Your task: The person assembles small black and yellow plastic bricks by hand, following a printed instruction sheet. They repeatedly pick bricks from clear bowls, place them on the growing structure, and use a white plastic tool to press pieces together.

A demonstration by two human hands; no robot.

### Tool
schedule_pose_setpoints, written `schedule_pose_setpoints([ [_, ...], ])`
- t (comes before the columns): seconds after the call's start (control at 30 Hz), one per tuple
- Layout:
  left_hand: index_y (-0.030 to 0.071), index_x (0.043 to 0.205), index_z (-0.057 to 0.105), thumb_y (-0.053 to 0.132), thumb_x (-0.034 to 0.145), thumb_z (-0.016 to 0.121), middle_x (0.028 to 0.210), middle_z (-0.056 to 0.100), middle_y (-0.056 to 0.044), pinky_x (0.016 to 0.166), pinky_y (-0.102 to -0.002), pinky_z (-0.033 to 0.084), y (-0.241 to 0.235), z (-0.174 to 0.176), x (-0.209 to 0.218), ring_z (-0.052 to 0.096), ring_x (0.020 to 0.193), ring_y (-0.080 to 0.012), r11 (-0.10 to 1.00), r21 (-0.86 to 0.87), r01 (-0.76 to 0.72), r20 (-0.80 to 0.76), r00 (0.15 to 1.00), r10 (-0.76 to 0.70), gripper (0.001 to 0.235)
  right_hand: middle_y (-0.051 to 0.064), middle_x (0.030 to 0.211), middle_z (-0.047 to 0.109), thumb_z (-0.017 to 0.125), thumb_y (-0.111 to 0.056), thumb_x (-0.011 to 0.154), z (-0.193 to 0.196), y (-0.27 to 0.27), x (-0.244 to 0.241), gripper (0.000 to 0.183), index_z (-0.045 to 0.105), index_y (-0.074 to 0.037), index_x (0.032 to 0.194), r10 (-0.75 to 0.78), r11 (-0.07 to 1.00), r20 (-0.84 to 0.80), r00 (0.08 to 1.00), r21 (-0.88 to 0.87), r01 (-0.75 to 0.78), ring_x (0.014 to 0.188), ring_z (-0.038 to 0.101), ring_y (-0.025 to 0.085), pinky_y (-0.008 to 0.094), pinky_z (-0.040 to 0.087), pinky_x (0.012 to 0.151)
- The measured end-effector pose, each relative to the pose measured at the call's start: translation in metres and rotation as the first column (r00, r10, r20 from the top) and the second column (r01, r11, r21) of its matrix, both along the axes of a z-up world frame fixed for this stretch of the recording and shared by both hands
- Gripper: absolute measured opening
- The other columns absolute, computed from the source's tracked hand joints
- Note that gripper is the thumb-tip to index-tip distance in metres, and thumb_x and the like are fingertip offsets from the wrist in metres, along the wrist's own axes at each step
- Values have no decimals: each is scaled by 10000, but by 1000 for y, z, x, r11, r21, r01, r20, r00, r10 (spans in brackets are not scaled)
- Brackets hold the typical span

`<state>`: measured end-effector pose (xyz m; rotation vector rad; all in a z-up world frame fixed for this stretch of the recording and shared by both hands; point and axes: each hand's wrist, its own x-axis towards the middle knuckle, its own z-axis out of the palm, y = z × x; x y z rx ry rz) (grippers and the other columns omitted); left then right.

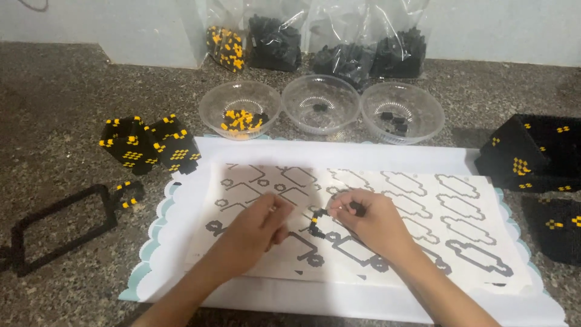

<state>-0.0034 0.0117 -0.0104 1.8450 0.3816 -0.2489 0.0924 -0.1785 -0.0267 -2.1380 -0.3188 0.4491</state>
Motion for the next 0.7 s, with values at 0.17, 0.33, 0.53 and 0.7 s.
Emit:
schedule_pose_setpoints([
  [0.17, 126, 877, 489, 269, 958, 434, 642, 551, -35, 569, -280, 287, 3, 6, -8, 375, 547, -135, 999, -35, 20, -133, 991, -24, 173, -5, 654, 649, 693, -103, 842, 3, 1, -1, 99, 777, -124, 792, 8, 1000, -11, 1000, 18, -8, 496, 364, 98, 222, 286, 473],
  [0.33, 155, 852, 523, 304, 945, 442, 623, 624, 9, 670, -285, 421, 0, 1, -11, 550, 599, -140, 958, 238, 157, -102, 985, -136, 194, -7, 555, 566, 691, -108, 848, 3, 1, -1, 107, 783, -131, 798, 11, 1000, -6, 1000, 19, -11, 475, 365, 97, 222, 295, 478],
  [0.53, 173, 865, 555, 328, 950, 431, 636, 625, 27, 652, -288, 405, -6, 4, -10, 527, 590, -132, 941, 291, 172, -116, 983, -144, 216, -11, 553, 531, 719, -145, 842, 1, 0, -1, 72, 779, -134, 803, 3, 1000, -18, 1000, 3, -3, 466, 342, 101, 225, 278, 469],
  [0.7, 163, 850, 586, 347, 947, 434, 569, 612, 18, 644, -310, 440, -4, -9, -7, 567, 529, -152, 926, 329, 187, -7, 981, -196, 258, -10, 572, 576, 703, -116, 840, -2, -1, 1, 89, 775, -122, 789, 15, 1000, -1, 1000, 19, -15, 489, 377, 92, 219, 306, 482],
])
